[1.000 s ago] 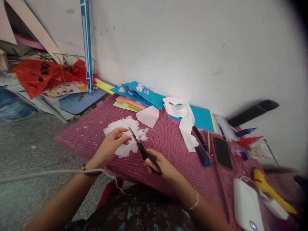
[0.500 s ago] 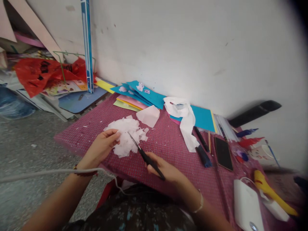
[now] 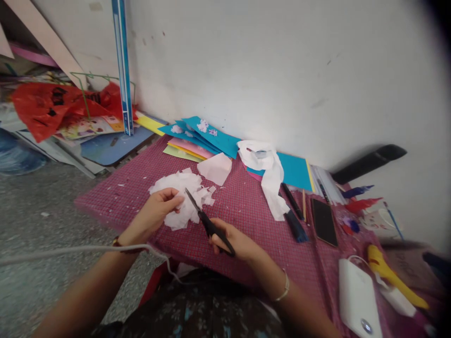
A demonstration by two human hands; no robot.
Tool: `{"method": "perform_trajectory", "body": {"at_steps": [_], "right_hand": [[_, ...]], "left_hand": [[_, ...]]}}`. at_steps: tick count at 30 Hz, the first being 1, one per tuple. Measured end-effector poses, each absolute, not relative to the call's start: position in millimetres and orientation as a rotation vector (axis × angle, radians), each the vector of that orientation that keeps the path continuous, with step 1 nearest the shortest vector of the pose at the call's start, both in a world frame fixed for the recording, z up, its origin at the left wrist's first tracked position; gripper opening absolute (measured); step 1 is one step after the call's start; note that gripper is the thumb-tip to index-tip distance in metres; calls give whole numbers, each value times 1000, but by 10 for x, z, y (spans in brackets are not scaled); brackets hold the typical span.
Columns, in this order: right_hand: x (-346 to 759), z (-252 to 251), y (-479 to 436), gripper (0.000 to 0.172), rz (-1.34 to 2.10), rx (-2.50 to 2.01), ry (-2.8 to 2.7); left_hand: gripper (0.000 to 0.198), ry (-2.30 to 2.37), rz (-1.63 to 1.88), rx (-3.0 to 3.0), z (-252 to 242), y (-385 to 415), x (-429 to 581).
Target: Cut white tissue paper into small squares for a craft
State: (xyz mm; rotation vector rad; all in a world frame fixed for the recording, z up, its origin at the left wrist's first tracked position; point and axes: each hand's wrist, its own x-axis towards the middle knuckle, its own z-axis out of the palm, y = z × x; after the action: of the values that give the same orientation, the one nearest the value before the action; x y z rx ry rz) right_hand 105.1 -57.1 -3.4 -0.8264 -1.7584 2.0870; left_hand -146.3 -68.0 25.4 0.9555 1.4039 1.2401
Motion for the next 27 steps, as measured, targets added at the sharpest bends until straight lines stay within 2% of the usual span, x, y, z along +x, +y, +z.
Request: {"method": "perform_trajectory", "body": {"at_steps": [4, 9, 14, 18, 23, 27], "right_hand": [[1143, -52, -578, 67, 2082, -646, -1740], [1296, -224, -589, 72, 2217, -540, -1372], [1569, -274, -527, 73, 2269, -517, -1135], [1735, -257, -432, 67, 2171, -582, -1013], [1781, -282, -324, 54, 2123, -576, -862], [1745, -321, -284, 51, 2088, -592, -799]], "left_hand": [[27, 1426, 1309, 991, 273, -610, -1527], [42, 1840, 1518, 1439, 351, -554, -1602], [35, 2016, 1644, 1835, 287, -713, -1566], [21, 1831, 1405, 2076, 5, -968, -1269], [21, 1162, 791, 2413, -314, -1175, -716], [16, 1145, 709, 2504, -388, -1151, -513]]}}
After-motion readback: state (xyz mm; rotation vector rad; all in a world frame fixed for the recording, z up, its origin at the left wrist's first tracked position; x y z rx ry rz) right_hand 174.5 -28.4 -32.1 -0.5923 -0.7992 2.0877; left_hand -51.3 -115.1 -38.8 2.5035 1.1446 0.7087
